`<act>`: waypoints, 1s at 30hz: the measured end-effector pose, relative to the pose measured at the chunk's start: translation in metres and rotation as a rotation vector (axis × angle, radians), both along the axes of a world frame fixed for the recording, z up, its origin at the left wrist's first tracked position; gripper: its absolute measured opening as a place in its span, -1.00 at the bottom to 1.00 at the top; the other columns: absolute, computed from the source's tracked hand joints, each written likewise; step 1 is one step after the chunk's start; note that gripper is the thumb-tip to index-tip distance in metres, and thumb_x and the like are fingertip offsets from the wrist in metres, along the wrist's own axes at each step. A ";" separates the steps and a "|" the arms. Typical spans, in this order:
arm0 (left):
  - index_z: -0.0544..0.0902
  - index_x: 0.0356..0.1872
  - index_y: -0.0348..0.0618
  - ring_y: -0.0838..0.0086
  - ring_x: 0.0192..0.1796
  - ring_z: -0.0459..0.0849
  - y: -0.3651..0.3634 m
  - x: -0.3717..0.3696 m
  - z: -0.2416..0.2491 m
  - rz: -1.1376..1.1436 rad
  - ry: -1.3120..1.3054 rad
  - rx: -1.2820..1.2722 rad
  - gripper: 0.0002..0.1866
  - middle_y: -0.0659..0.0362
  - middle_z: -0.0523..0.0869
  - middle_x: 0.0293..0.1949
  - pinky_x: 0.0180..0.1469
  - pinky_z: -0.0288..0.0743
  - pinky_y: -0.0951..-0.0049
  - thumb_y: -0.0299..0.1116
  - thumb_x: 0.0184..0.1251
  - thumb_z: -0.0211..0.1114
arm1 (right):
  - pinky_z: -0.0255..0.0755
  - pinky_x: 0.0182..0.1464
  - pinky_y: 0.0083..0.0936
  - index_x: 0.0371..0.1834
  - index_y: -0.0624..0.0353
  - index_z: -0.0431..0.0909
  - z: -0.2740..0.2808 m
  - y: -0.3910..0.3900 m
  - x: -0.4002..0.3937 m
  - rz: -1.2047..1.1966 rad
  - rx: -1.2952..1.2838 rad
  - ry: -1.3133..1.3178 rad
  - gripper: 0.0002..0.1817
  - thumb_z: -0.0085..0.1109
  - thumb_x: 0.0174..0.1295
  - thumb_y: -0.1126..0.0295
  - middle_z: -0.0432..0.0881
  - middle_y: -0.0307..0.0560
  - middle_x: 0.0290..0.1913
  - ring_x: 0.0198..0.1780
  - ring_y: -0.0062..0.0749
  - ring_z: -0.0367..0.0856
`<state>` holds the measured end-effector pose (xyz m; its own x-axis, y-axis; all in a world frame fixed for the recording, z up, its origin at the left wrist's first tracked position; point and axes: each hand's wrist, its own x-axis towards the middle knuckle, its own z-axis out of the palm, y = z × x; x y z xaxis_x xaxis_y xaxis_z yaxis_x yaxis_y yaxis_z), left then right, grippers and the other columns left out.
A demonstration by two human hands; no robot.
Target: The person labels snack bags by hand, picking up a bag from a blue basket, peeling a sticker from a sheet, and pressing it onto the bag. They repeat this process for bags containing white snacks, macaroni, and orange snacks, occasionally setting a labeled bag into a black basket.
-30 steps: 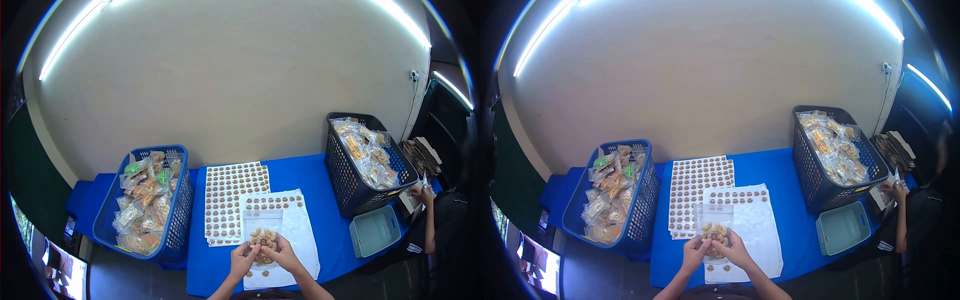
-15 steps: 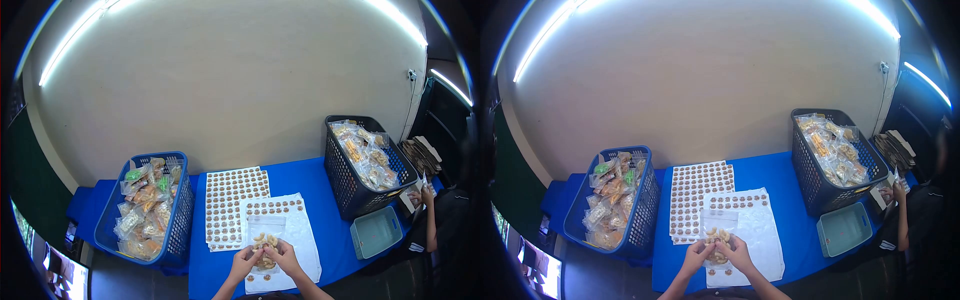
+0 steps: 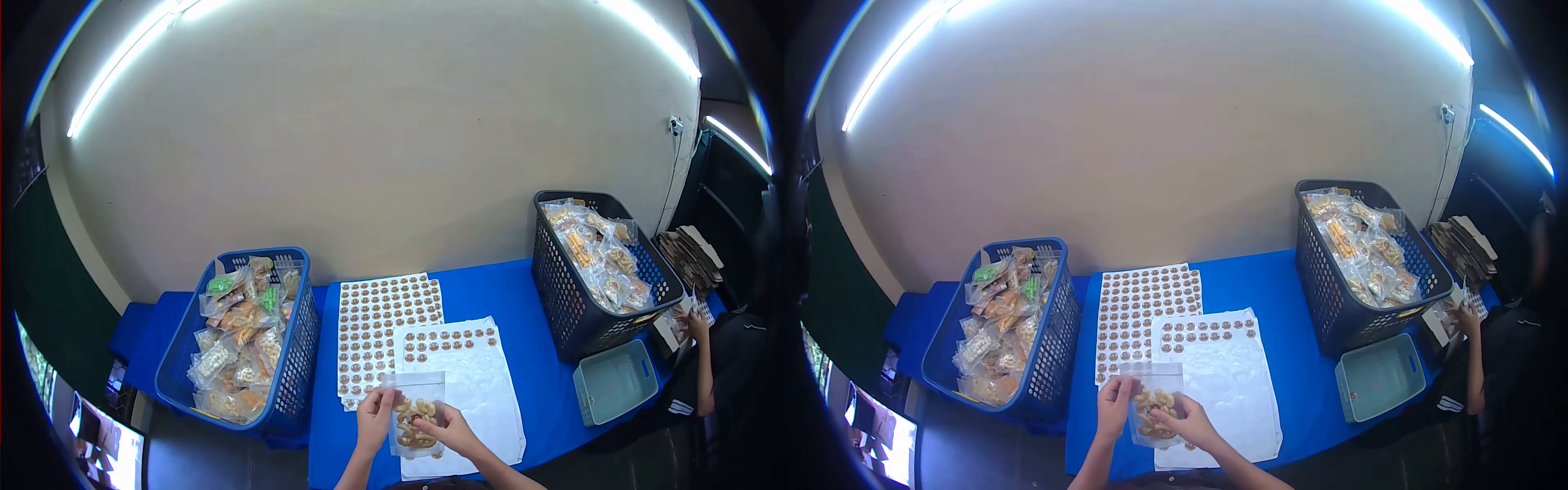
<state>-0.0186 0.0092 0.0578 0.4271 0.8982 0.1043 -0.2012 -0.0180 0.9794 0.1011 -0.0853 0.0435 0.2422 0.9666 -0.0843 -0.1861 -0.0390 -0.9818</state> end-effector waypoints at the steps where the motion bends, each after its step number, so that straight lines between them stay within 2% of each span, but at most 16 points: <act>1: 0.54 -0.35 -0.31 0.64 -0.36 0.54 -0.001 0.000 0.000 0.011 0.009 0.018 -0.76 0.18 0.62 -0.43 -0.28 0.39 0.65 -0.31 0.31 0.04 | 0.40 -0.22 -0.67 -0.20 0.29 0.47 -0.001 0.001 -0.003 -0.031 -0.002 -0.028 -0.66 0.24 0.06 0.27 0.57 -0.17 -0.29 -0.25 -0.64 0.51; 3: 0.54 -0.40 -0.32 0.61 -0.36 0.55 -0.004 0.000 -0.002 0.043 -0.012 0.043 -0.72 0.17 0.62 -0.44 -0.27 0.39 0.64 -0.28 0.33 0.02 | 0.40 -0.31 -0.69 -0.32 0.29 0.50 -0.003 0.003 -0.010 -0.133 0.009 -0.063 -0.71 0.23 0.06 0.26 0.58 -0.21 -0.40 -0.35 -0.68 0.50; 6: 0.54 -0.40 -0.31 0.61 -0.38 0.54 -0.006 0.001 0.001 0.099 -0.021 0.061 -0.72 0.17 0.62 -0.44 -0.27 0.39 0.63 -0.29 0.34 0.00 | 0.38 -0.26 -0.72 -0.26 0.31 0.44 -0.002 0.005 -0.016 -0.181 0.054 -0.110 -0.75 0.13 0.16 0.32 0.55 -0.21 -0.36 -0.32 -0.70 0.47; 12: 0.54 -0.41 -0.31 0.60 -0.39 0.54 -0.001 0.002 0.003 0.161 -0.013 0.144 -0.70 0.18 0.61 -0.44 -0.30 0.40 0.61 -0.28 0.35 -0.02 | 0.37 -0.23 -0.68 -0.16 0.28 0.38 -0.012 0.009 -0.021 -0.152 0.051 0.026 -0.75 0.00 0.24 0.31 0.49 -0.21 -0.26 -0.26 -0.70 0.42; 15: 0.53 -0.46 -0.29 0.62 -0.42 0.53 0.009 -0.004 0.005 0.172 -0.044 0.042 -0.70 0.20 0.60 -0.49 -0.35 0.40 0.64 -0.30 0.35 -0.03 | 0.33 -0.17 -0.63 -0.11 0.25 0.37 -0.025 0.012 -0.005 -0.117 0.117 -0.058 -0.71 0.05 0.21 0.29 0.48 -0.19 -0.22 -0.24 -0.63 0.42; 18: 0.53 -0.45 -0.31 0.59 -0.42 0.55 0.021 -0.020 0.006 0.174 0.229 0.237 -0.70 0.19 0.60 -0.49 -0.33 0.41 0.62 -0.31 0.35 -0.04 | 0.33 -0.13 -0.54 -0.16 0.23 0.42 0.000 0.010 0.012 -0.278 0.147 -0.373 -0.65 0.17 0.09 0.23 0.51 -0.10 -0.25 -0.23 -0.50 0.47; 19: 0.53 -0.42 -0.32 0.54 -0.43 0.57 0.024 -0.023 0.002 0.130 0.301 0.332 -0.76 0.15 0.60 -0.51 -0.33 0.42 0.59 -0.35 0.31 0.01 | 0.31 -0.14 -0.50 -0.16 0.20 0.43 0.009 0.011 0.016 -0.346 0.188 -0.466 -0.59 0.24 0.00 0.20 0.51 -0.10 -0.28 -0.26 -0.41 0.49; 22: 0.56 -0.40 -0.27 0.39 -0.45 0.59 0.017 -0.018 0.004 0.004 0.461 0.611 -0.86 0.06 0.60 -0.48 -0.36 0.43 0.49 -0.43 0.21 0.09 | 0.27 -0.16 -0.45 -0.16 0.18 0.44 0.033 0.015 0.027 -0.275 0.286 -0.865 -0.58 0.25 -0.03 0.18 0.51 -0.11 -0.29 -0.29 -0.36 0.49; 23: 0.57 -0.38 -0.25 0.33 -0.47 0.59 0.012 -0.015 0.008 -0.055 0.461 0.630 -0.90 0.06 0.59 -0.49 -0.38 0.42 0.49 -0.47 0.13 0.13 | 0.29 -0.23 -0.48 -0.26 0.20 0.49 0.039 0.018 0.024 -0.230 0.312 -0.951 -0.63 0.31 -0.10 0.24 0.53 -0.12 -0.33 -0.36 -0.35 0.46; 24: 0.57 -0.39 -0.25 0.35 -0.47 0.59 0.010 -0.012 0.008 -0.071 0.470 0.594 -0.91 0.07 0.59 -0.49 -0.39 0.42 0.50 -0.47 0.12 0.13 | 0.25 -0.25 -0.49 -0.37 0.18 0.49 0.030 0.022 0.023 -0.156 0.363 -0.999 -0.71 0.28 -0.06 0.23 0.53 -0.18 -0.38 -0.38 -0.40 0.46; 26: 0.58 -0.40 -0.25 0.39 -0.48 0.60 0.006 -0.012 0.006 -0.099 0.493 0.509 -0.92 0.10 0.60 -0.49 -0.41 0.42 0.52 -0.49 0.10 0.14 | 0.21 -0.25 -0.50 -0.49 0.18 0.46 0.026 0.024 0.012 -0.046 0.307 -1.077 -0.78 0.23 -0.01 0.27 0.51 -0.21 -0.43 -0.41 -0.45 0.45; 27: 0.58 -0.42 -0.27 0.45 -0.50 0.60 0.007 -0.015 0.011 -0.126 0.473 0.449 -0.92 0.12 0.61 -0.52 -0.44 0.41 0.54 -0.50 0.08 0.15 | 0.21 -0.25 -0.48 -0.50 0.18 0.44 0.028 0.025 0.008 -0.049 0.305 -1.016 -0.79 0.19 0.01 0.28 0.50 -0.20 -0.46 -0.42 -0.42 0.46; 30: 0.60 -0.45 -0.27 0.49 -0.52 0.59 0.007 -0.019 0.015 0.001 0.450 0.492 -0.93 0.13 0.61 -0.54 -0.46 0.40 0.56 -0.51 0.08 0.16 | 0.21 -0.27 -0.44 -0.55 0.17 0.40 0.032 0.024 -0.005 -0.049 0.279 -0.839 -0.80 0.12 0.05 0.30 0.47 -0.18 -0.54 -0.47 -0.35 0.45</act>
